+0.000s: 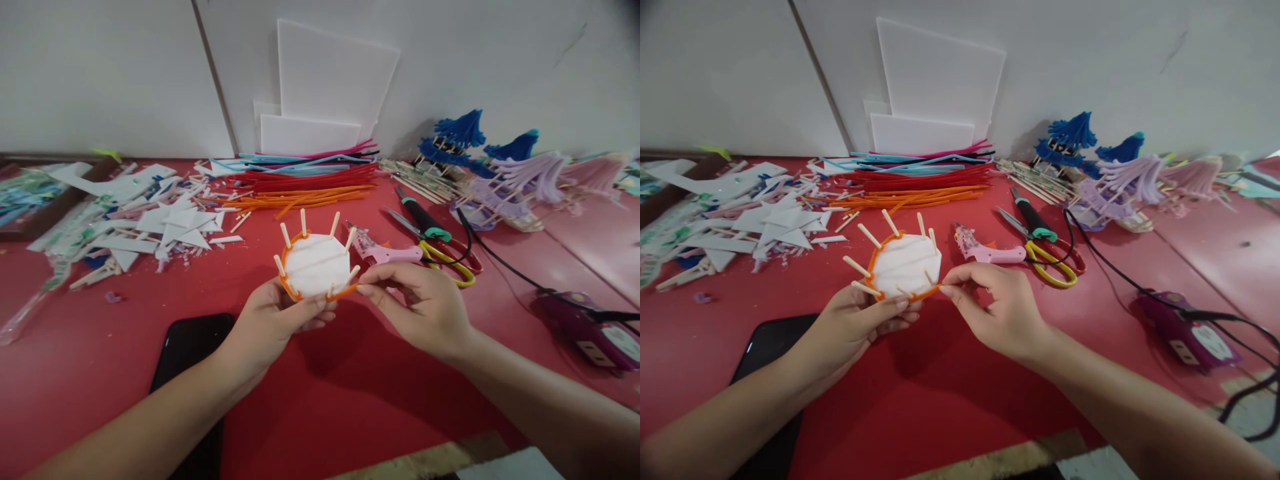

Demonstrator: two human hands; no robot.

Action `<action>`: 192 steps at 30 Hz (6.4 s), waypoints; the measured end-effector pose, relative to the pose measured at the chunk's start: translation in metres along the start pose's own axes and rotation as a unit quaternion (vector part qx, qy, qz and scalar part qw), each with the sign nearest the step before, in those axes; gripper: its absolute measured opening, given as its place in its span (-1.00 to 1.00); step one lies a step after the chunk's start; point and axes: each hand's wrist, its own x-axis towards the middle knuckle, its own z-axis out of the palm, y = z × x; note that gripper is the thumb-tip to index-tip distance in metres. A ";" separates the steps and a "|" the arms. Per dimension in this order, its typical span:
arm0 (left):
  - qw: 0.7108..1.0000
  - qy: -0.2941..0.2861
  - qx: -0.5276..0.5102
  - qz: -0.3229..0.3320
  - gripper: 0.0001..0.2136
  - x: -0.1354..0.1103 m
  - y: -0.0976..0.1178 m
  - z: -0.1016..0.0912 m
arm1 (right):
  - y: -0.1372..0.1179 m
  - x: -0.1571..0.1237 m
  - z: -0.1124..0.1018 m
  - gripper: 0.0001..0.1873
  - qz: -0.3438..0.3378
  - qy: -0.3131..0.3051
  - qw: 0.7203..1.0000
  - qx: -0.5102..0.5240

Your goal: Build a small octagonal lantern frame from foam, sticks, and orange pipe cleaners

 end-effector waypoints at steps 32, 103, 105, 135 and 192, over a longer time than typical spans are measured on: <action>0.994 -0.032 -0.020 0.101 -0.74 -0.001 -0.003 0.002 | -0.002 0.002 0.028 -0.83 0.279 0.006 0.820 0.499; 0.986 -0.007 0.089 0.140 -0.74 0.003 -0.002 0.000 | -0.010 -0.004 0.027 -0.91 0.095 0.041 0.986 0.128; 0.986 -0.007 0.093 0.136 -0.74 0.002 0.000 0.000 | -0.009 -0.004 0.027 -0.88 0.061 0.042 0.991 0.110; 0.993 -0.094 0.051 0.047 -0.57 -0.001 -0.002 0.002 | -0.009 0.004 0.031 -0.74 0.233 -0.139 0.872 0.408; 0.999 -0.024 -0.018 0.019 -0.71 0.000 0.000 -0.004 | 0.000 0.006 0.011 -0.87 -0.210 0.020 0.977 -0.031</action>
